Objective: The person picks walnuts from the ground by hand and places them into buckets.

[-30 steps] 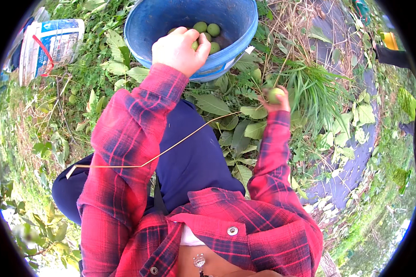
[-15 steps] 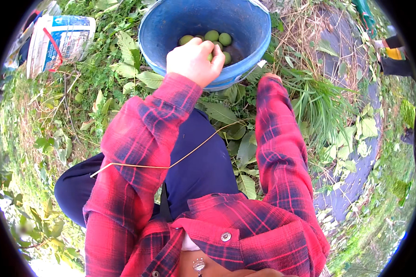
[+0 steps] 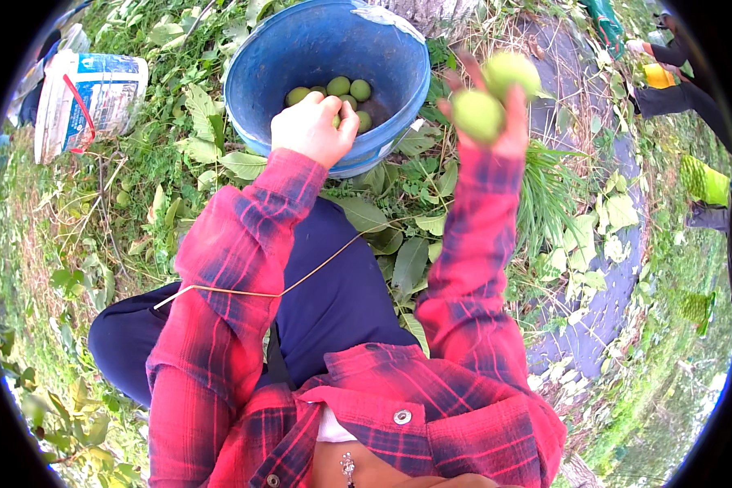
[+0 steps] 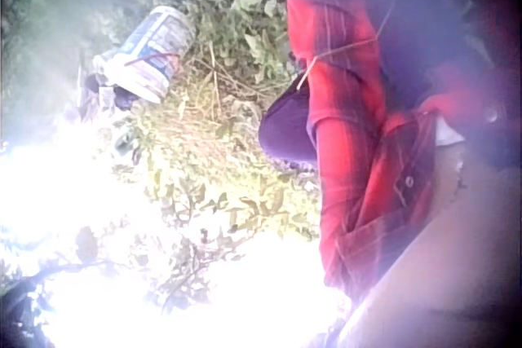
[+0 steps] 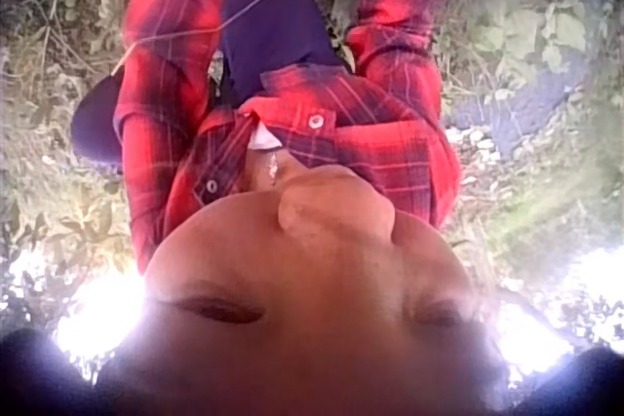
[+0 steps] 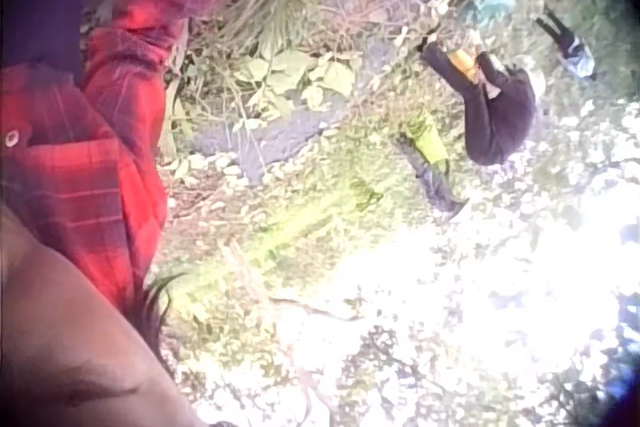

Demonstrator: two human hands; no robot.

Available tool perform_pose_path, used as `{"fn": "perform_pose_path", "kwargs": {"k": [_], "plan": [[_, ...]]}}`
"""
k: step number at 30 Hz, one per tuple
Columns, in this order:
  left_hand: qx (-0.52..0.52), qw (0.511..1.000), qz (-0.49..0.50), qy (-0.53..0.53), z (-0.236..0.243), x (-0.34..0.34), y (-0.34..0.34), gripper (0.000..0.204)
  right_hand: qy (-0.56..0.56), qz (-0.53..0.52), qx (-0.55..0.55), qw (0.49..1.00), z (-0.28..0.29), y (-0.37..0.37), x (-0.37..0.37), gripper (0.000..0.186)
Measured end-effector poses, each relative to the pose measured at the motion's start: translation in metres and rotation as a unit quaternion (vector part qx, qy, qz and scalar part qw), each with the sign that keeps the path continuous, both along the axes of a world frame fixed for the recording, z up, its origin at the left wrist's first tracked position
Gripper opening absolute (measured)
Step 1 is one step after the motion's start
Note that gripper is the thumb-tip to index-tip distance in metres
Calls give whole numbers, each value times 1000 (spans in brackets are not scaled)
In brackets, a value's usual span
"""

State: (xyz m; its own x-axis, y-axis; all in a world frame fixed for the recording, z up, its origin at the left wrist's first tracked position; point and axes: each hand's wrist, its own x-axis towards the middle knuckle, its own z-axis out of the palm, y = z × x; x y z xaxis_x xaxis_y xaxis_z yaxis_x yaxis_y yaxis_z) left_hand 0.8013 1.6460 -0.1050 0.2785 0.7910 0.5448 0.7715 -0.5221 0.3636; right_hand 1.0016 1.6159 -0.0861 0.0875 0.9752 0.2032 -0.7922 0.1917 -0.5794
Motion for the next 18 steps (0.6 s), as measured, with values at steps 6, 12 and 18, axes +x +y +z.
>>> {"fn": "perform_pose_path", "kwargs": {"k": [6,12,18], "plan": [[7,1000,-5,-10,-4,-14,-1,20,-455,-260,-114,844,-5,34,19,34],[20,1000,0,1,-5,-19,2,19,-845,65,-309,431,-215,-27,74,45],[34,997,-20,-58,-8,-10,3,16,-610,-204,-379,665,-219,-53,83,59]]}}
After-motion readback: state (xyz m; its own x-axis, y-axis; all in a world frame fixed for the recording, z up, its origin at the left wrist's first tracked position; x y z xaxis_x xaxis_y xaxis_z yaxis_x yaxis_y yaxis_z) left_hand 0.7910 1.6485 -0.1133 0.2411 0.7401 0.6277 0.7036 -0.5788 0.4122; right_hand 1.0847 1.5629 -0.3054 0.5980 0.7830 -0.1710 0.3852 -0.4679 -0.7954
